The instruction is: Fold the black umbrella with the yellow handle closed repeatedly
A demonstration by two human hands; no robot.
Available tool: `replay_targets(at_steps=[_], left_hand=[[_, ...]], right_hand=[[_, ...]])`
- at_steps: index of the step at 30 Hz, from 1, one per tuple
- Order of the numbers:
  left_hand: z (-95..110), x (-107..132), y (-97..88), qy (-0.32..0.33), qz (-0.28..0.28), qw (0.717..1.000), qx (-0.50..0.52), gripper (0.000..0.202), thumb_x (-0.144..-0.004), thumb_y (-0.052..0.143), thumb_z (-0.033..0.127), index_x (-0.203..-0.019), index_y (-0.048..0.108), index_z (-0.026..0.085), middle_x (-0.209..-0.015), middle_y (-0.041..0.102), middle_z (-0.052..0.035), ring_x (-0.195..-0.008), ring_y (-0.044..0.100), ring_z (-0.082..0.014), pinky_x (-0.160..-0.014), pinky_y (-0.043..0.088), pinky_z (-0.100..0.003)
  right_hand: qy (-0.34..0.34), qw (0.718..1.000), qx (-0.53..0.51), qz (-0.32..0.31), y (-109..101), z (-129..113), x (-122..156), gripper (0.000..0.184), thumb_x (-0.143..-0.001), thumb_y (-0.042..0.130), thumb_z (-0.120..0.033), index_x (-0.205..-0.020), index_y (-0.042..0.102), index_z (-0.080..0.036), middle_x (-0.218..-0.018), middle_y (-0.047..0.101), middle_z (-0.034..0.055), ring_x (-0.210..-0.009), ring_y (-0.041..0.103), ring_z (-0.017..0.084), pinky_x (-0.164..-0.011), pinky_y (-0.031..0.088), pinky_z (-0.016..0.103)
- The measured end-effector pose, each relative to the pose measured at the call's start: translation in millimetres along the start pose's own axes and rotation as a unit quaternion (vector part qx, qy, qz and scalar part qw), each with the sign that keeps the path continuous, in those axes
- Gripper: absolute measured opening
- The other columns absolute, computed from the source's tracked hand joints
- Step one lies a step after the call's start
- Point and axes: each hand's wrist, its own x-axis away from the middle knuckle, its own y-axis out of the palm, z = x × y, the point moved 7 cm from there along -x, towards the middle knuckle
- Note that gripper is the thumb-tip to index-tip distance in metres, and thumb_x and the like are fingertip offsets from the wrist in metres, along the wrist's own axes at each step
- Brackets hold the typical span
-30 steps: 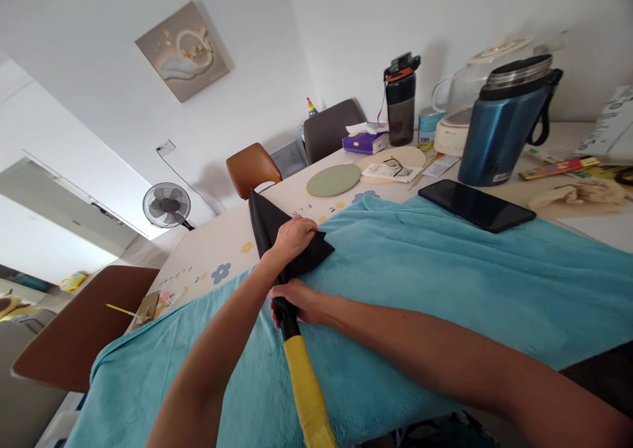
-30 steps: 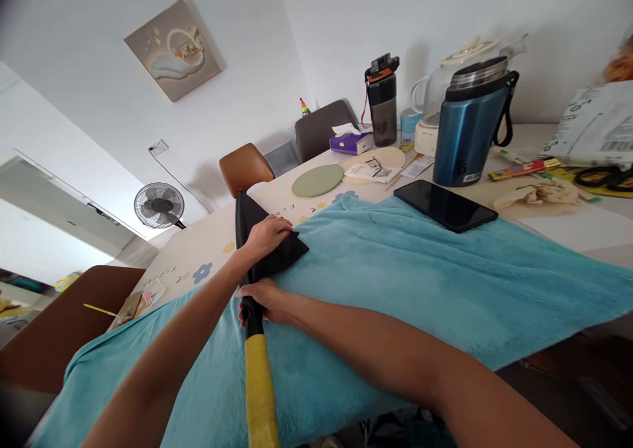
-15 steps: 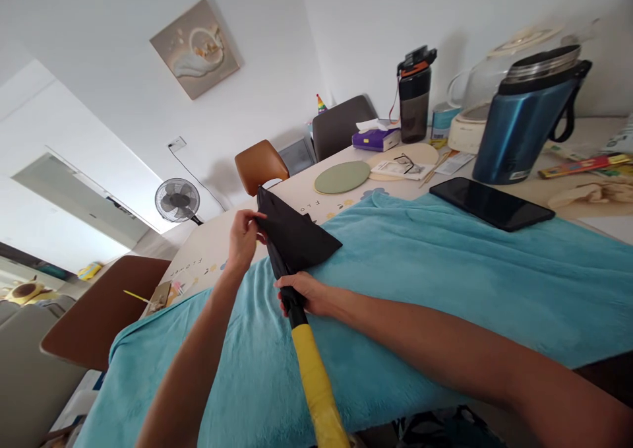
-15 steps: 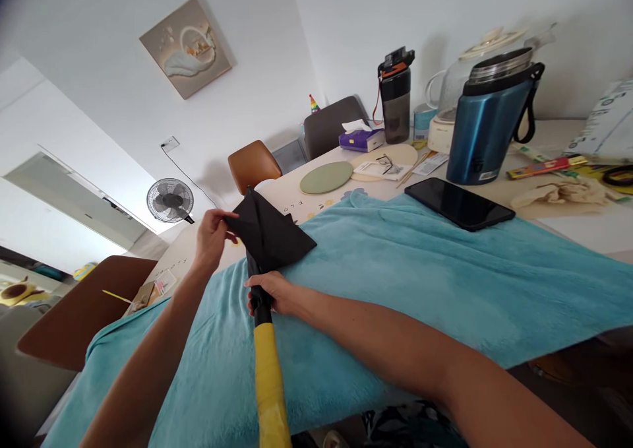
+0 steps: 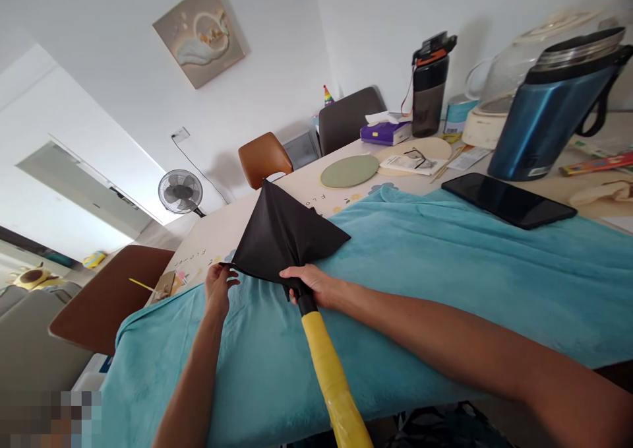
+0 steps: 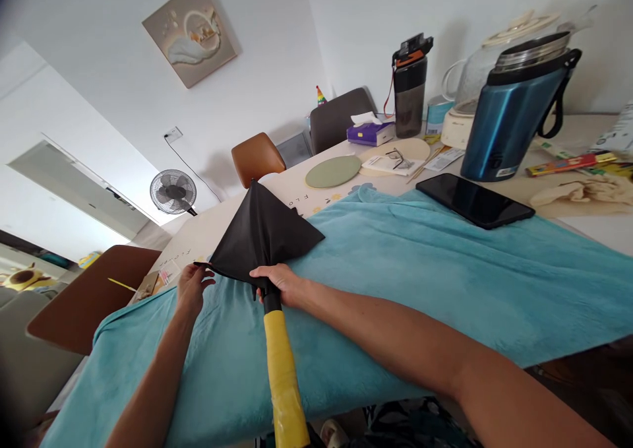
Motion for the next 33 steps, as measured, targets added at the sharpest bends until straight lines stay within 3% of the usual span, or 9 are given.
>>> replay_targets(at_steps=[4,6,10,13,16,21,25,28,33], left_hand=[[18,1,1.0,0.034,-0.016,0.999,-0.032,0.021,-0.068,0.055,0.03,-0.085,0.05,0.018,-0.092,0.057,-0.0021,-0.066,0.054,-0.0099,-0.048,0.046,-0.021],[36,11,-1.3,0.08,0.016,0.992,-0.097,0.02,-0.07,0.053,0.027,-0.089,0.051,0.021,-0.099,0.056,-0.0031,-0.08,0.055,-0.0143,-0.057,0.049,-0.026],[69,64,12.7,0.19,0.058,0.955,-0.222,0.02,-0.076,0.052,0.03,-0.096,0.051,0.028,-0.104,0.056,-0.0028,-0.091,0.054,-0.0184,-0.073,0.048,-0.034],[53,108,49.7,0.092,-0.074,0.964,-0.24,0.019,-0.074,0.055,0.038,-0.086,0.057,0.023,-0.078,0.06,-0.0005,-0.06,0.056,-0.0134,-0.056,0.049,-0.029],[38,138,77.7,0.041,-0.158,0.967,-0.196,0.023,-0.076,0.054,0.038,-0.089,0.058,0.02,-0.079,0.063,-0.0019,-0.059,0.058,-0.0125,-0.053,0.05,-0.027],[42,141,81.2,0.107,-0.144,0.954,-0.241,0.022,-0.079,0.051,0.036,-0.09,0.063,0.021,-0.085,0.063,-0.0034,-0.062,0.058,-0.0127,-0.057,0.05,-0.028],[59,148,89.8,0.24,-0.163,0.903,-0.318,0.022,-0.08,0.049,0.03,-0.092,0.067,0.024,-0.095,0.061,-0.0066,-0.089,0.056,-0.0203,-0.071,0.05,-0.034],[64,159,98.3,0.283,-0.189,0.878,-0.336,0.024,-0.081,0.048,0.025,-0.097,0.066,0.026,-0.1,0.061,-0.0064,-0.095,0.054,-0.0224,-0.081,0.047,-0.04],[71,152,93.1,0.258,-0.185,0.913,-0.256,0.021,-0.08,0.048,0.025,-0.09,0.066,0.031,-0.094,0.065,-0.0017,-0.092,0.058,-0.0219,-0.081,0.049,-0.039]], right_hand=[[-0.008,1.0,-0.008,0.002,0,-1,0,0.019,-0.071,0.059,-0.016,-0.066,0.04,-0.017,-0.047,0.047,-0.0037,-0.039,0.048,0.011,-0.036,0.042,0.022],[-0.011,1.0,-0.008,0.007,0,-1,0,0.018,-0.071,0.057,-0.016,-0.066,0.04,-0.018,-0.047,0.047,-0.0035,-0.039,0.048,0.011,-0.035,0.042,0.022],[-0.01,1.0,0.001,0.019,-2,0,-1,0.019,-0.07,0.058,-0.016,-0.065,0.04,-0.018,-0.045,0.047,-0.0037,-0.038,0.048,0.011,-0.036,0.042,0.022],[-0.006,1.0,0.006,0.017,-2,0,-3,0.016,-0.071,0.058,-0.017,-0.066,0.043,-0.016,-0.046,0.05,-0.0019,-0.038,0.048,0.011,-0.036,0.043,0.023],[-0.006,1.0,0.008,0.011,-2,1,-4,0.014,-0.073,0.057,-0.019,-0.066,0.046,-0.014,-0.048,0.052,0.0006,-0.04,0.048,0.011,-0.036,0.043,0.022],[-0.022,1.0,-0.004,-0.007,4,-2,0,0.012,-0.076,0.054,-0.018,-0.066,0.049,-0.013,-0.051,0.056,0.002,-0.043,0.052,0.011,-0.041,0.046,0.022],[-0.026,0.999,-0.019,-0.008,3,-1,1,0.015,-0.073,0.057,-0.016,-0.062,0.048,-0.013,-0.052,0.057,0.0017,-0.045,0.054,0.01,-0.045,0.047,0.021],[-0.053,0.998,-0.009,0.013,-1,-4,-1,0.015,-0.069,0.06,-0.012,-0.059,0.048,-0.013,-0.049,0.056,0.0002,-0.043,0.052,0.009,-0.044,0.045,0.019],[-0.053,0.998,0.004,0.021,0,-4,-1,0.011,-0.07,0.058,-0.008,-0.061,0.051,-0.011,-0.047,0.056,0.002,-0.043,0.052,0.011,-0.043,0.047,0.021]])
